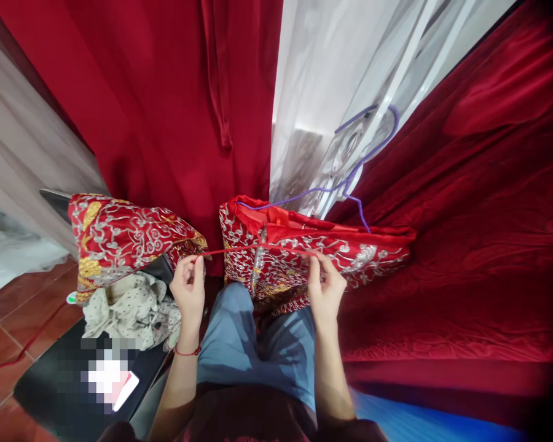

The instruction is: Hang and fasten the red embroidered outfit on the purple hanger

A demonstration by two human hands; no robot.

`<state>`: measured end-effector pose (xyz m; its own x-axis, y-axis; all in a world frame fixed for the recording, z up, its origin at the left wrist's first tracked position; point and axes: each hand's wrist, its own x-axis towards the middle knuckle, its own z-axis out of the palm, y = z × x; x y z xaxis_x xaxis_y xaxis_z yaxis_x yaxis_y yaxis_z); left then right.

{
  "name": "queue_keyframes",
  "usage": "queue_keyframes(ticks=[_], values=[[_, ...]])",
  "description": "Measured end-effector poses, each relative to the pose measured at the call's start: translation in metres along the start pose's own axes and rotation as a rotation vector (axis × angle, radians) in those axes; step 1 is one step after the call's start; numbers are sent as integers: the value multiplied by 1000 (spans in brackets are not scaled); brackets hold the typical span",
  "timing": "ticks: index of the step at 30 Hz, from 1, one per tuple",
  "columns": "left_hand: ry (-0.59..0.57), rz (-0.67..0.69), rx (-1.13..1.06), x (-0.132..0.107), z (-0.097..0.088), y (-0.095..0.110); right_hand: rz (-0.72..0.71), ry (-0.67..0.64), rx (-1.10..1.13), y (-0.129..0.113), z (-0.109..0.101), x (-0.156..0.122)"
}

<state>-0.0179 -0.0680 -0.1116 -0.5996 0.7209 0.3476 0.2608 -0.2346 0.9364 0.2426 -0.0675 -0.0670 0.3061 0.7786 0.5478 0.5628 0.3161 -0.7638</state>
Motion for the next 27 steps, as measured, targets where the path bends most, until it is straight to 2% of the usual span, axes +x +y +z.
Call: queue_keyframes(ticks=[2, 6, 10, 11, 12, 15, 19, 24, 27], values=[[46, 19, -32, -1, 5, 2, 19, -116, 29, -4, 5, 0], [6, 50, -86, -2, 20, 15, 101, -340, 190, -15, 21, 1], [-186, 176, -49, -8, 37, 42, 263, -749, 628, -21, 40, 11], [-249, 228, -34, -9, 42, 49, 295, -804, 707, -22, 45, 14], [-305, 282, -17, -9, 48, 54, 314, -810, 753, -23, 49, 18], [-430, 396, 27, -6, 65, 62, 295, -694, 754, -26, 57, 26], [-542, 383, -13, 7, 84, 59, 197, -623, 622, -30, 58, 36], [-625, 337, -36, 20, 85, 63, 100, -529, 492, -37, 54, 45], [-628, 319, -55, 22, 82, 66, 77, -513, 454, -40, 54, 46]])
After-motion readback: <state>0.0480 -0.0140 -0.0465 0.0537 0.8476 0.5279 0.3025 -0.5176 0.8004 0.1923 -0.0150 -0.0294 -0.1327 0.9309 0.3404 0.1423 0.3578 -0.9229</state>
